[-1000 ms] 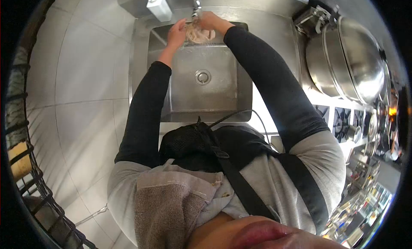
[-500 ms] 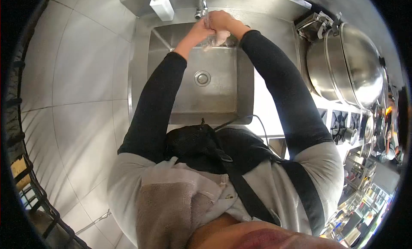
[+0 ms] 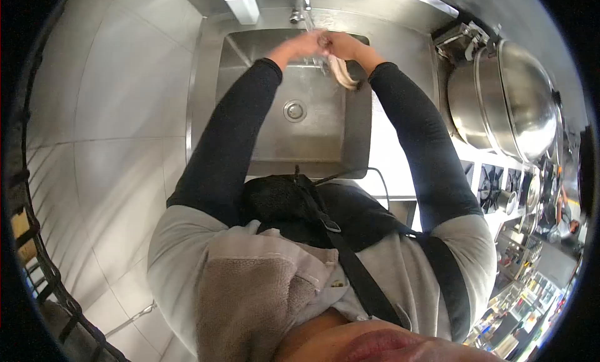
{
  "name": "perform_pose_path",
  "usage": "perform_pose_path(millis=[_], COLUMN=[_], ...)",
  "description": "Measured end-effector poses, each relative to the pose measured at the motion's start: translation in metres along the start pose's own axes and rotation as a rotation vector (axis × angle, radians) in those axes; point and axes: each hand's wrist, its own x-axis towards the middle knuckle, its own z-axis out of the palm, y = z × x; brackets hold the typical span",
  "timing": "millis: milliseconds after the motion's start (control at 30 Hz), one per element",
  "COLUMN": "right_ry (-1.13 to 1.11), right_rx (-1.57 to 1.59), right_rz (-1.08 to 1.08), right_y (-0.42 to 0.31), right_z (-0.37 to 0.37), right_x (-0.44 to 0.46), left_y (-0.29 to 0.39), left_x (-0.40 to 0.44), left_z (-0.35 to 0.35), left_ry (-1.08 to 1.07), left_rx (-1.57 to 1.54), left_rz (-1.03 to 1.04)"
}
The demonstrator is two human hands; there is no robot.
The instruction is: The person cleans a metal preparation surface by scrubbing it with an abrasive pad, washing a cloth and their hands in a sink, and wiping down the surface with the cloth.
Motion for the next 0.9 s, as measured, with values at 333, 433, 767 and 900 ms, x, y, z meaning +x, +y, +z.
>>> perform_pose_path(millis=[333,433,767,900], right_ry=[0.016,-0.178,-0.114,-0.18], right_rx=[0.278,0.503,0.285,0.111], right_rz=[0.013,0.03,-0.026,-0.067], right_y=[-0.058,-0.056,-0.061,-0.067], right_z=[0.0,0.016,0.007,-0.012], right_x=[0.062,0.055,0.066,0.039], left_y=[-0.005,0.0,0.001,0.025], left_x=[-0.065,-0.065,-0.071,-0.041], left_z=[-0.036,-0.06,-0.073,-0.05], left_ry=[0.397,0.335,0.43,0.392], left_rx=[-0.634,-0.669,-0.736,-0.593], left_rz=[-0.271,-0.094,0.047,0.2])
